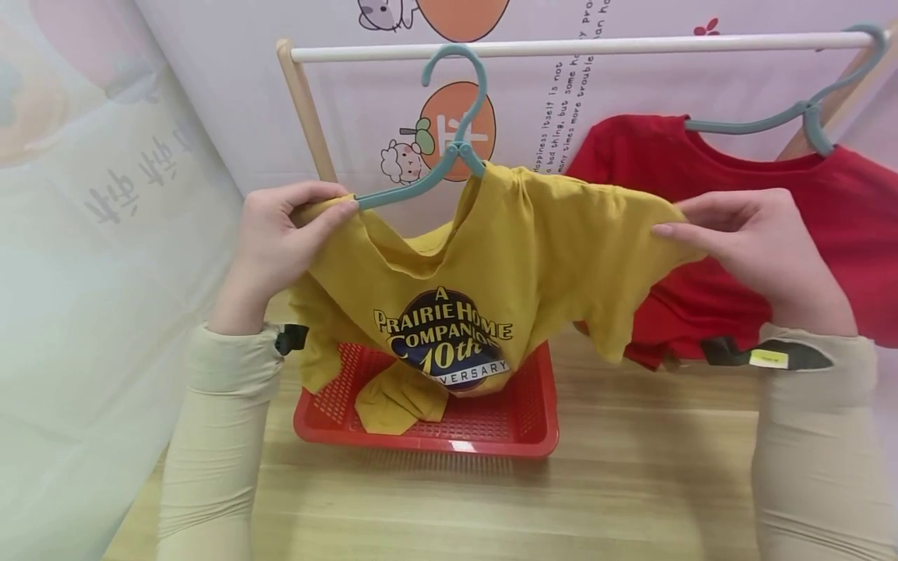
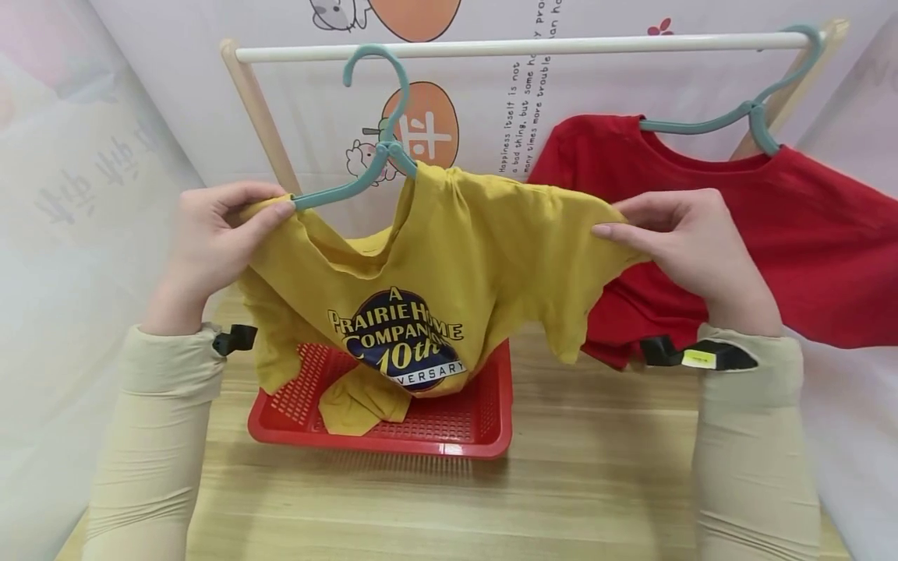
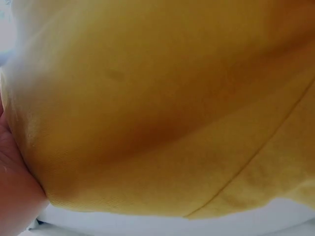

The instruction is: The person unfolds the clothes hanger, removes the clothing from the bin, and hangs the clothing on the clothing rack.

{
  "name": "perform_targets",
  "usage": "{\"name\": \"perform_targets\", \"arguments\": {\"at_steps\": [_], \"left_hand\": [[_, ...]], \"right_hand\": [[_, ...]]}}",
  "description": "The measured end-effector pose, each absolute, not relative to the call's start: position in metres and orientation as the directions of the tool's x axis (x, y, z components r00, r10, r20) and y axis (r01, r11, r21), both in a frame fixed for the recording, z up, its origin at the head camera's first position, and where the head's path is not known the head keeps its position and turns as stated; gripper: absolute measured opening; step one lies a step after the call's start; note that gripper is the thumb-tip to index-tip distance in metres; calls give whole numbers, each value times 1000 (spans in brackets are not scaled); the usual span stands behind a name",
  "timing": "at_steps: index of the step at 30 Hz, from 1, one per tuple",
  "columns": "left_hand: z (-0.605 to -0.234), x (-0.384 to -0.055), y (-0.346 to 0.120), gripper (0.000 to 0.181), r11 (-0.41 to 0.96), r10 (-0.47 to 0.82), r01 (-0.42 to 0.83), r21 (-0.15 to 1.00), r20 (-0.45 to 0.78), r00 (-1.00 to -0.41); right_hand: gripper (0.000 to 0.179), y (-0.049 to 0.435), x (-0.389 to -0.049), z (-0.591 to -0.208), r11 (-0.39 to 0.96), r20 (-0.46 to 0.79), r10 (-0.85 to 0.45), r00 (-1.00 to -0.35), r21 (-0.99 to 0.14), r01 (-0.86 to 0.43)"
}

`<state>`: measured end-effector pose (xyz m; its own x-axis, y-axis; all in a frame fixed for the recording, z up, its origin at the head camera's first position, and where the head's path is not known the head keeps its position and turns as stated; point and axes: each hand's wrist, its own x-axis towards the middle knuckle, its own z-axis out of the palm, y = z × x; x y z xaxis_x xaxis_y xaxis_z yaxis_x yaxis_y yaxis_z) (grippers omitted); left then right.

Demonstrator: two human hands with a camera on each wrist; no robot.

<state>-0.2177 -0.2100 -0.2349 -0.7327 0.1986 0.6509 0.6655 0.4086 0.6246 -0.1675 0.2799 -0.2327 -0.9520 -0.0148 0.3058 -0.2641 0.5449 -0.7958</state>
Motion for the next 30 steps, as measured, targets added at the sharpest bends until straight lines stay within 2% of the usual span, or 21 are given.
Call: {"name": "perform_targets", "arguments": {"at_steps": [5, 8, 12, 15, 20, 23, 26, 30], "left_hand": [[-239, -222, -222, 12, 356, 169, 671, 651, 661, -731], [-240, -224, -236, 13, 352, 123, 667, 656, 674, -728], [-238, -224, -251, 13, 329, 68, 652, 683, 672, -738], [-234, -222, -253, 13, 331, 74, 640, 693, 658, -750], [-232, -218, -243, 16, 385, 109, 602, 700, 613, -783], [-231, -217, -234, 17, 397, 132, 581, 711, 582, -802], [-230, -218, -225, 19, 413, 161, 579, 704, 569, -807], [-232, -219, -216, 19, 412, 209, 581, 703, 547, -810]], "right_hand": [[16, 295, -166, -235, 604, 346, 62, -936, -760, -240], [14, 308, -164, -234, 578, 367, 129, -921, -783, -230], [15, 329, -162, -235, 527, 320, 216, -923, -833, -165], [20, 336, -166, -239, 570, 276, 199, -940, -813, -118], [34, 331, -170, -244, 658, 199, 85, -976, -747, -95], [44, 312, -167, -236, 632, 246, 22, -969, -754, -177], [50, 279, -163, -228, 618, 394, -55, -918, -708, -341], [67, 234, -162, -227, 681, 594, -239, -768, -461, -569]]}}
